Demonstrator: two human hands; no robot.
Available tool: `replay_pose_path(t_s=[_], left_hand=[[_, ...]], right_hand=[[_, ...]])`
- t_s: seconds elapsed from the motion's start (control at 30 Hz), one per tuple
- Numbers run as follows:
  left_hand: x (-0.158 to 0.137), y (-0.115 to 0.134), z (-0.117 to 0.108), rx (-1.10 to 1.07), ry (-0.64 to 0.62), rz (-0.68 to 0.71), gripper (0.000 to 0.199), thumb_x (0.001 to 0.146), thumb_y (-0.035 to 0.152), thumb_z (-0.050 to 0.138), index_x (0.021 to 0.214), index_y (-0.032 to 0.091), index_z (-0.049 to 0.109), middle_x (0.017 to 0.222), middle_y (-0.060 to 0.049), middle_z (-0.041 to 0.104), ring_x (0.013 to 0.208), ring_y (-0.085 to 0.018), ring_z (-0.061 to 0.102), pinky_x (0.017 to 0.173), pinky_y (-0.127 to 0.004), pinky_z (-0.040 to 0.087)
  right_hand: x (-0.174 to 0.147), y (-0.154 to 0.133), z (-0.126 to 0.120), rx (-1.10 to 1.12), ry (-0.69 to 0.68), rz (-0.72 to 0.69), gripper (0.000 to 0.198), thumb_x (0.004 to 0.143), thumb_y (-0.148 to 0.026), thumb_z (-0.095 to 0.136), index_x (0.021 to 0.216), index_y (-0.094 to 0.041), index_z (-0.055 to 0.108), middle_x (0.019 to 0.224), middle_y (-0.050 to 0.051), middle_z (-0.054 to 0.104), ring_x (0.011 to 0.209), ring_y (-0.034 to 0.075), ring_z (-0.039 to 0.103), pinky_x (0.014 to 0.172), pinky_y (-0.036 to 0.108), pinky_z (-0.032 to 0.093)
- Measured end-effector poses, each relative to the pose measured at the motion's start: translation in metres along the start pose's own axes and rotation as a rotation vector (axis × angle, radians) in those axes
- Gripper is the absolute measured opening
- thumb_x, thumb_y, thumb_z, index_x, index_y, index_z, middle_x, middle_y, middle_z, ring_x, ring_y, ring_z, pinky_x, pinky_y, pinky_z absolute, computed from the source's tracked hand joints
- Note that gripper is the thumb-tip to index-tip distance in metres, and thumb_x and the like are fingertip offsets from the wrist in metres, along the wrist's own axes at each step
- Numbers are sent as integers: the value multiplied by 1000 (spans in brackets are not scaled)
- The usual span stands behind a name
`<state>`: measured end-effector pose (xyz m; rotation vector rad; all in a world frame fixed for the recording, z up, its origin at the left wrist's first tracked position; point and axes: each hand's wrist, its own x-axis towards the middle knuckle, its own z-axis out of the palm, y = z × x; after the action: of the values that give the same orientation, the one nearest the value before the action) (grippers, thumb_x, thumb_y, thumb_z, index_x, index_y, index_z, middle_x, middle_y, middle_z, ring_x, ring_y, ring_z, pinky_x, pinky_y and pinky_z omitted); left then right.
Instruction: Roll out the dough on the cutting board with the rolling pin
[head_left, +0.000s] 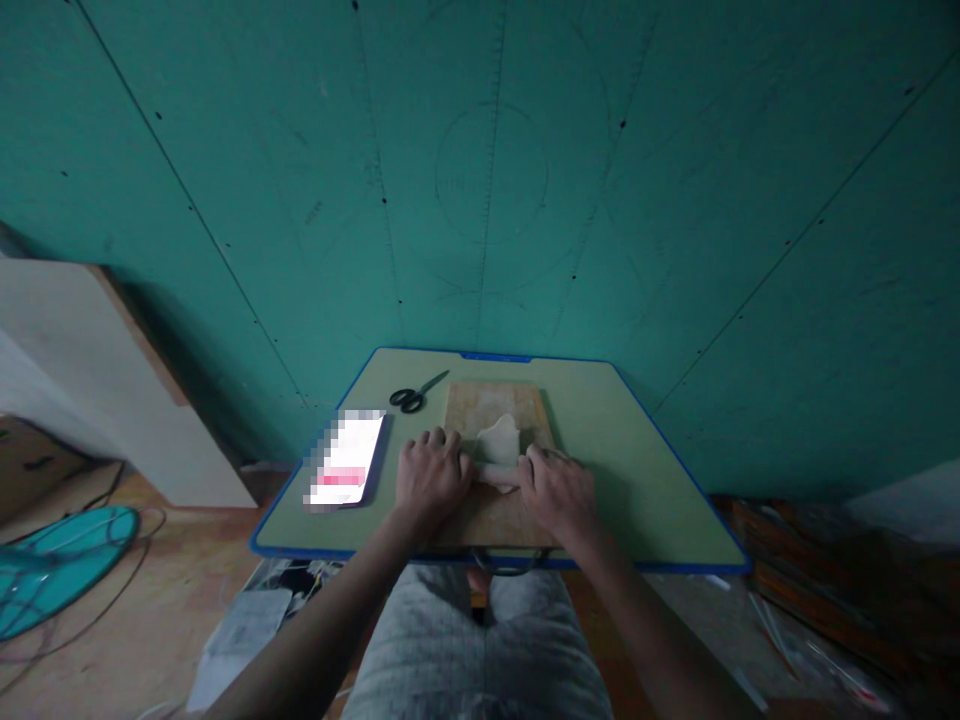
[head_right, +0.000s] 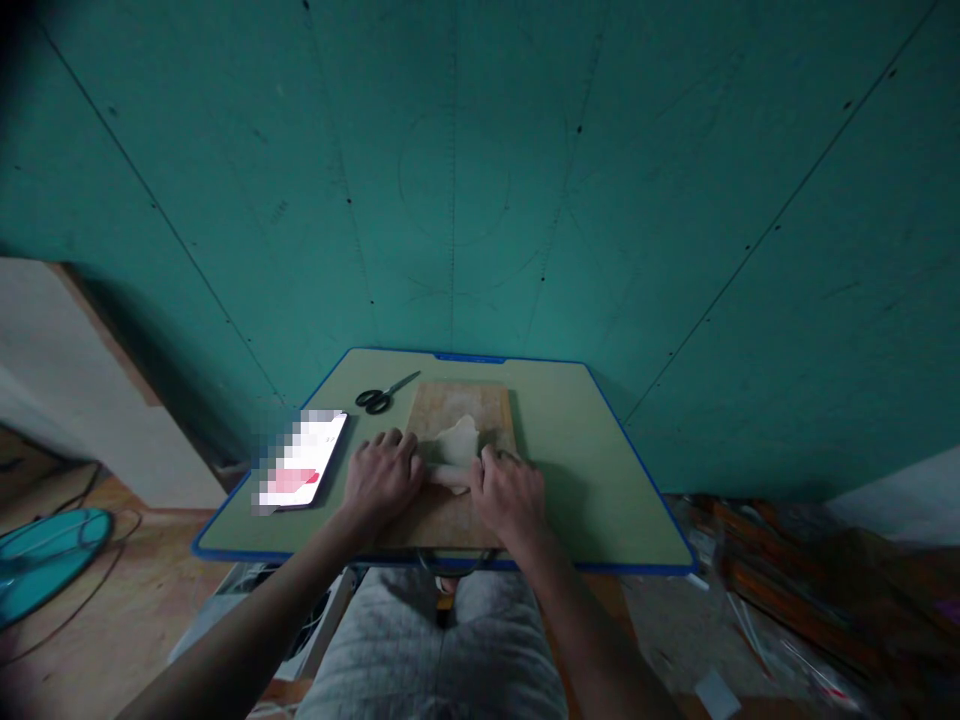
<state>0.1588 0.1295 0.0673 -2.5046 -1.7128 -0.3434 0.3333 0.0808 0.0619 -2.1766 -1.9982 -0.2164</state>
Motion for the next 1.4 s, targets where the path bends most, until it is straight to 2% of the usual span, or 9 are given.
replay_pose_path(t_s=[0.2,0.43,0.63,0.77,1.0,1.13,1.2,1.27,1.4], left_hand=[[-12,-2,2,-56,25,48,32,95,32,31,100,20,60,108,-11,62,98,-27,53,81,-40,40],[-22,-3,3,-92,44,77,34,96,33,30,111,20,58,122,-12,57,110,-28,50,90,-43,39],[-25,-8,2,-94,0,154,36,98,39,29,98,21,61,105,-9,62,95,-25,56,79,-39,42],[-24,-19,7,-113,40,232,38,97,46,35,96,20,62,106,-10,64,100,-25,56,83,-38,43],[-12,-27,-2,-248,-7,300,32,96,38,39,95,19,65,100,-8,68,96,-22,61,86,-36,45],[7,-38,-13,-580,102,63,43,98,42,27,100,19,63,101,-8,69,95,-20,64,83,-32,48],[18,-42,-13,-734,103,-65,48,98,43,21,102,18,61,96,-8,70,88,-19,66,77,-30,49],[28,-41,-8,-750,0,-99,46,97,40,24,101,16,62,92,-9,71,84,-19,67,72,-28,49],[41,-16,2,-486,-241,-60,37,93,39,37,102,17,66,101,-13,72,93,-24,68,74,-30,47]], right_hand=[[-9,-1,1,1,64,-83,33,98,-32,30,87,-21,59,89,9,66,89,22,56,74,32,32],[-22,0,-2,-26,63,-165,30,98,-38,35,87,-21,58,92,9,61,89,23,50,77,35,29],[-23,4,2,0,102,-189,28,97,-38,39,86,-21,58,90,7,61,89,22,51,76,33,30],[-17,8,7,66,119,-174,31,98,-36,37,82,-22,59,88,4,63,90,19,55,77,30,32],[-3,13,-1,114,-7,-53,46,100,-38,30,79,-23,67,86,5,72,80,18,65,67,28,37],[4,31,-9,90,-60,98,55,99,-43,28,76,-20,72,85,11,74,76,20,68,63,29,38],[6,49,-7,121,-82,196,57,99,-44,28,76,-18,73,85,13,74,76,20,68,62,28,38],[6,69,-3,198,-95,278,58,99,-45,28,74,-17,73,83,14,74,74,19,67,60,26,37],[3,99,7,409,-61,389,55,95,-45,31,69,-17,71,68,11,70,67,18,64,57,25,37]])
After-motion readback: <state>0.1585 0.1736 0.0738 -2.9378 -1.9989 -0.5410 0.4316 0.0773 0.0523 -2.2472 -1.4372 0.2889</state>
